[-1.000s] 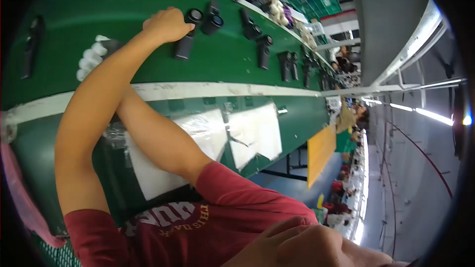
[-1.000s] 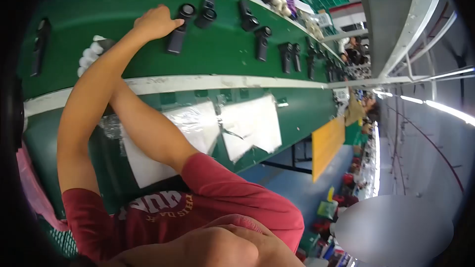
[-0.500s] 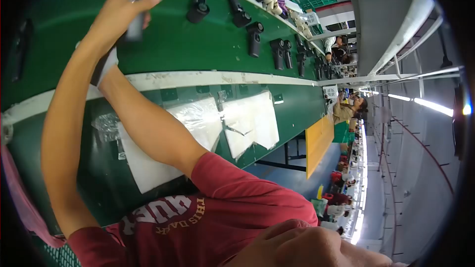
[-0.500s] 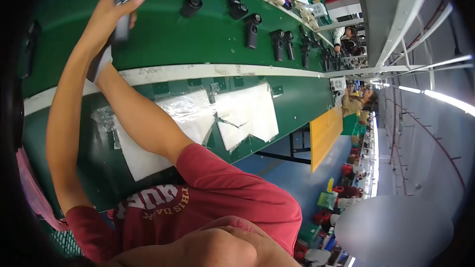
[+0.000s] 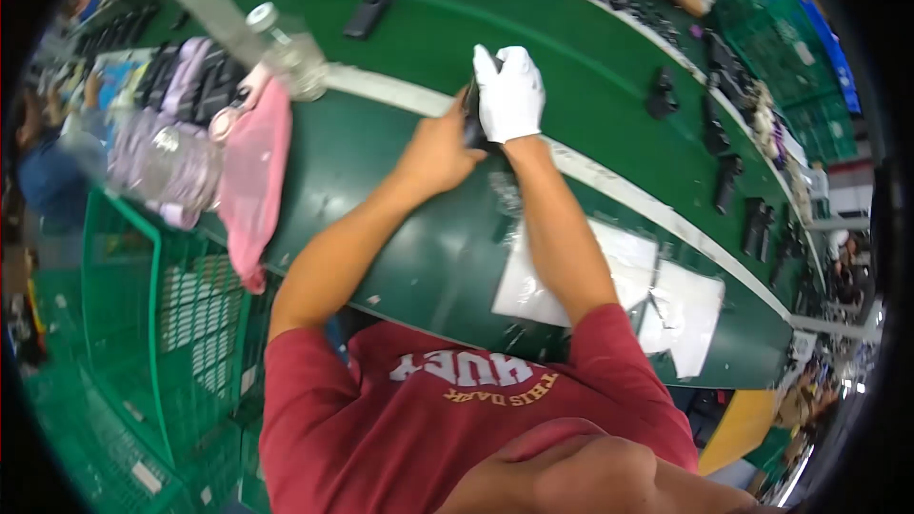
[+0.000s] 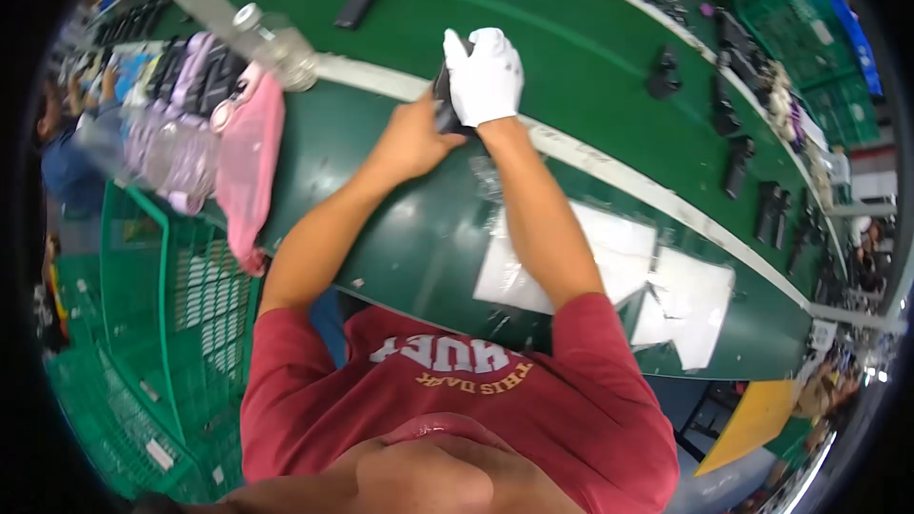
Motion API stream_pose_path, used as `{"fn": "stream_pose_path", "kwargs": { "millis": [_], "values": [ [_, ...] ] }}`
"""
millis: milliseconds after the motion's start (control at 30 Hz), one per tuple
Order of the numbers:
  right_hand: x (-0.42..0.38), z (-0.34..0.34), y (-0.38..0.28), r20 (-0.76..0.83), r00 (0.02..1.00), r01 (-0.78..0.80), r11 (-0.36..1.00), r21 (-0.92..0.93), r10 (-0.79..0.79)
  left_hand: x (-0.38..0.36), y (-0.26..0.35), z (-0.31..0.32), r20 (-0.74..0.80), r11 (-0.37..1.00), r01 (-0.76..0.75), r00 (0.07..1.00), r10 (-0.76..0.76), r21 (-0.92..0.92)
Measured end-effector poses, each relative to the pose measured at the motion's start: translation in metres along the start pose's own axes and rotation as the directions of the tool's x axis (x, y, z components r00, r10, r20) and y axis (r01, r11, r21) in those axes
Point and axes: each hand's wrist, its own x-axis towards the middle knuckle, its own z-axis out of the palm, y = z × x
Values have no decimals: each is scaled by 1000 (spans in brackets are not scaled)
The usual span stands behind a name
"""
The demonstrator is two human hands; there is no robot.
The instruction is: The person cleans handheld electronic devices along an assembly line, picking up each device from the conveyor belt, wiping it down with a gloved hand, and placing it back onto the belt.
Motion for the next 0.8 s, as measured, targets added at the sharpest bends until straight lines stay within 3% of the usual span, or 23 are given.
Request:
{"fn": "stream_pose_path", "kwargs": {
  "millis": [33, 67, 133, 167, 200, 233, 267, 333, 367, 400, 433, 467, 500, 567, 633, 667, 767, 800],
  "values": [
    [-1, -16, -23, 192, 981, 55, 992, -116, -32, -5, 5, -5, 54, 995, 90, 994, -93, 49],
    [0, -24, -35, 324, 927, -162, 981, -110, 190, -10, 10, -11, 113, 979, 177, 976, -188, 97],
    [-4, -4, -2, 388, 910, 233, 954, -188, -146, -15, 7, -21, 132, 985, 119, 982, -135, 124],
    [3, 18, 30, 359, 904, 215, 973, 87, -232, -18, 6, -24, 127, 986, 123, 982, -137, 112],
    [7, 14, 30, 606, 795, -253, 911, 326, 4, -21, 7, -25, 129, 988, 122, 983, -133, 94],
    [10, 10, 29, 775, 584, -702, 629, 335, 239, -20, 8, -27, 164, 990, 98, 980, -114, 102],
    [13, -11, 18, 854, 386, -858, 476, 194, 348, -19, 9, -29, 189, 996, 65, 979, -76, 63],
    [14, -24, 20, 904, 345, -925, 257, 281, 254, -16, 10, -30, 229, 1000, 3, 973, 3, -28],
    [11, -22, 22, 903, 397, -913, 168, 371, 166, -14, 6, -28, 215, 995, -59, 974, 75, -79],
    [9, -23, 23, 893, 414, -909, 133, 395, 178, -11, -1, -25, 199, 984, -124, 969, 147, -126],
    [10, -22, 25, 887, 430, -901, 148, 409, 170, -8, -2, -25, 180, 967, -186, 959, 217, -174],
    [8, -22, 27, 882, 441, -895, 160, 417, 166, -6, -4, -26, 215, 969, -131, 961, 177, -210],
    [4, -13, 33, 827, 551, -814, 293, 502, 114, -4, -5, -30, 250, 967, -73, 959, 136, -244],
    [1, -18, 11, 845, 509, -832, -158, 531, 161, -2, 1, -33, 313, 909, 98, 949, 38, -406],
    [-13, 3, 25, 811, 580, -801, -232, 552, -74, 0, 4, -35, 340, 802, 210, 940, -9, -559],
    [-14, 6, 27, 859, 469, -773, -565, 288, -204, 1, 5, -36, 360, 735, 264, 933, -29, -625],
    [-24, 24, 5, 896, 394, -898, -122, 422, 206, 5, 8, -35, 263, 687, 247, 961, -84, -684],
    [-27, 24, -8, 830, 485, -855, -49, 516, 277, 7, 10, -37, 225, 672, 234, 969, -102, -703]
  ]
}}
